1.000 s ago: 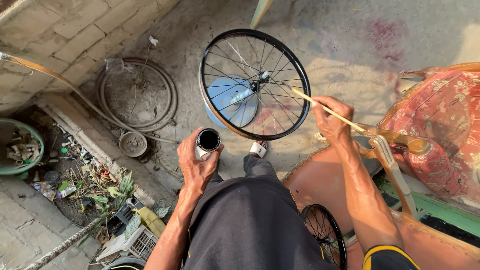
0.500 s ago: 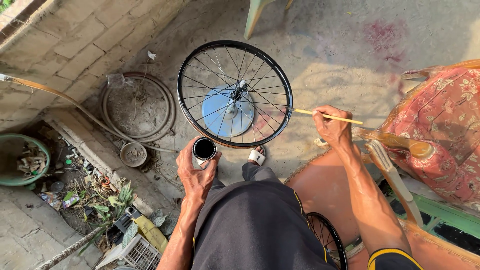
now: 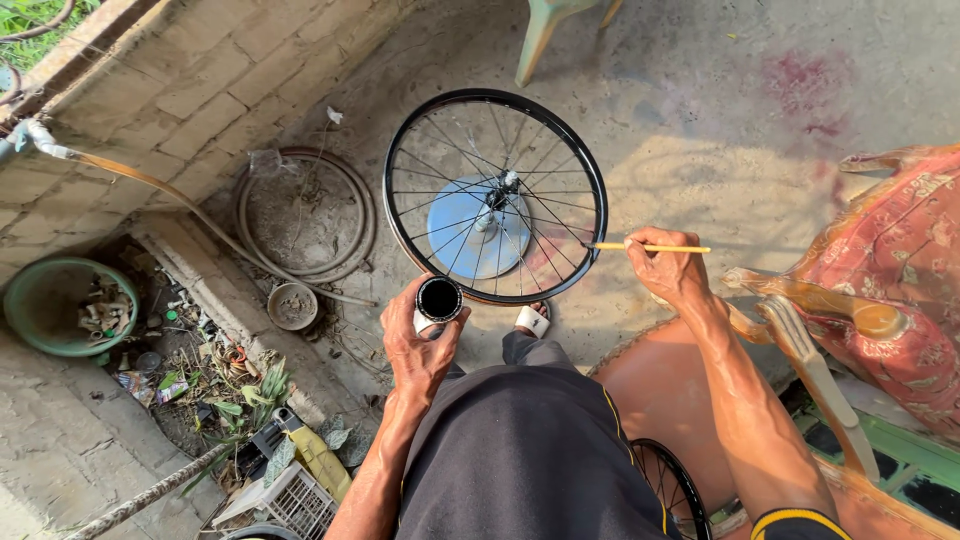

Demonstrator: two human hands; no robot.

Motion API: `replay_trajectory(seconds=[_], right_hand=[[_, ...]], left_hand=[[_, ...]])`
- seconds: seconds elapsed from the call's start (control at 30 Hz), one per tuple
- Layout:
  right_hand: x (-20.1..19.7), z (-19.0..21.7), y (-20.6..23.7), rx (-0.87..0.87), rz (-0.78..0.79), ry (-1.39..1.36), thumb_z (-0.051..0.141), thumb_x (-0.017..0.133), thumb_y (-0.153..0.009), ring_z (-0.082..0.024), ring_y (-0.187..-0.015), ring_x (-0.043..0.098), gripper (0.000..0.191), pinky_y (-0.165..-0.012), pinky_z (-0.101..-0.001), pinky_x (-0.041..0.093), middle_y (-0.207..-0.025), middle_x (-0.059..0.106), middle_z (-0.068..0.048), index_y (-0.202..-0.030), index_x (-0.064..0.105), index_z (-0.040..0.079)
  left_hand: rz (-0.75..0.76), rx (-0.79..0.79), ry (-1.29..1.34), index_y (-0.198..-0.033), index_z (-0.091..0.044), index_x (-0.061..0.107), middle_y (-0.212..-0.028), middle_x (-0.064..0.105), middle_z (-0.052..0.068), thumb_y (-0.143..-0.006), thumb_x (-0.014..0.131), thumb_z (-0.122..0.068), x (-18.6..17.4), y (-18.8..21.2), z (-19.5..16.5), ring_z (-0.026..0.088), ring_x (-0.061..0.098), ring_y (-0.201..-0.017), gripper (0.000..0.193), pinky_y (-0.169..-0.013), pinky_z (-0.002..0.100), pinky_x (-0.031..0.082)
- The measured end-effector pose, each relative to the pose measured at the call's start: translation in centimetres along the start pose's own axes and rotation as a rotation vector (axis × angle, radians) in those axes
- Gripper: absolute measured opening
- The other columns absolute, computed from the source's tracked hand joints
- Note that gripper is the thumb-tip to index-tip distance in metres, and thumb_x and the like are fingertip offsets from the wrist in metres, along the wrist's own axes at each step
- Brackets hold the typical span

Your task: The person paints the rim of a bicycle wheel with black paint using a brush. They then walk to a workbench, place the paint can and brush down, and wipe their hands with a yellow cloth. Finally, they pick up a bicycle inner tube and inspect it.

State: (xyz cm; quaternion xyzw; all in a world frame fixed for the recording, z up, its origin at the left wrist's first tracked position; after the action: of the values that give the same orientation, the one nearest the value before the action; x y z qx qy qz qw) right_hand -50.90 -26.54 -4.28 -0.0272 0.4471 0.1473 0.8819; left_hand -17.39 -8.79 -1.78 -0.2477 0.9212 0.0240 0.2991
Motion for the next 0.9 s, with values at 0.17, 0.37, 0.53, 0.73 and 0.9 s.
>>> replay_trajectory(seconds=[0.17, 0.37, 0.53, 0.73, 0.9], right_hand=[[0.5, 1.1, 1.2, 0.039, 0.048, -0.046, 0.016, 0.069, -0.092, -0.017, -0.054, 0.066, 0.016, -0.05, -0.0324, 0.051, -0.065, 0.071, -0.011, -0.095, 0.078, 0.003], [1.5, 4.6, 3.5, 0.018, 0.09, -0.149, 0.012, 0.066, -0.091, -0.013, -0.055, 0.069, 0.016, -0.047, -0.0288, 0.052, -0.064, 0.072, -0.01, -0.092, 0.078, 0.002], [0.0, 6.1, 4.9, 0.045, 0.007, -0.239, 0.009, 0.067, -0.09, -0.016, -0.058, 0.071, 0.015, -0.05, -0.0283, 0.055, -0.067, 0.073, -0.011, -0.094, 0.078, 0.0], [-2.2, 3.8, 5.8, 0.102, -0.192, -0.341, 0.003, 0.065, -0.094, -0.016, -0.07, 0.076, 0.015, -0.058, -0.0268, 0.061, -0.082, 0.076, -0.013, -0.101, 0.076, -0.004], [-2.2, 1.2, 6.7, 0.137, -0.294, -0.468, -0.001, 0.063, -0.095, -0.016, -0.073, 0.074, 0.018, -0.068, -0.028, 0.063, -0.085, 0.075, -0.014, -0.11, 0.072, -0.006]], left_hand=[[0.014, 0.023, 0.001, -0.128, -0.012, 0.065, -0.12, 0.07, 0.009, -0.076, 0.09, -0.023, -0.5, -0.5, 0.5, 0.031, 0.06, -0.118, 0.059, -0.101, 0.045, 0.047], [0.042, -0.012, 0.015, -0.128, -0.012, 0.065, -0.117, 0.071, 0.009, -0.075, 0.09, -0.024, -0.7, -1.3, 0.6, 0.03, 0.061, -0.115, 0.059, -0.102, 0.045, 0.046], [0.043, 0.061, 0.022, -0.129, -0.011, 0.064, -0.119, 0.071, 0.009, -0.076, 0.089, -0.022, -0.9, -2.1, 0.5, 0.031, 0.06, -0.116, 0.06, -0.103, 0.046, 0.045], [0.047, 0.04, 0.04, -0.128, -0.011, 0.064, -0.118, 0.071, 0.009, -0.076, 0.09, -0.023, -0.7, -2.6, 0.3, 0.031, 0.061, -0.116, 0.06, -0.102, 0.046, 0.046], [0.053, 0.034, 0.022, -0.13, -0.01, 0.064, -0.116, 0.071, 0.009, -0.076, 0.09, -0.024, -0.2, -2.7, 0.4, 0.031, 0.061, -0.115, 0.062, -0.1, 0.046, 0.048]])
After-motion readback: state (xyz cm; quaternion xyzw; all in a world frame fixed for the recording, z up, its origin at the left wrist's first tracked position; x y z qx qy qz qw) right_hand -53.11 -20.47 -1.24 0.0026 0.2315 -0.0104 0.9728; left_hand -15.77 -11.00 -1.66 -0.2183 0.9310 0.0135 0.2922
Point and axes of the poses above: each hand's wrist, its own y-axis away from the middle knuckle, its own x-axis out of the palm, z = x × y, the point moved 2 cm from there along -y, towards the middle knuckle
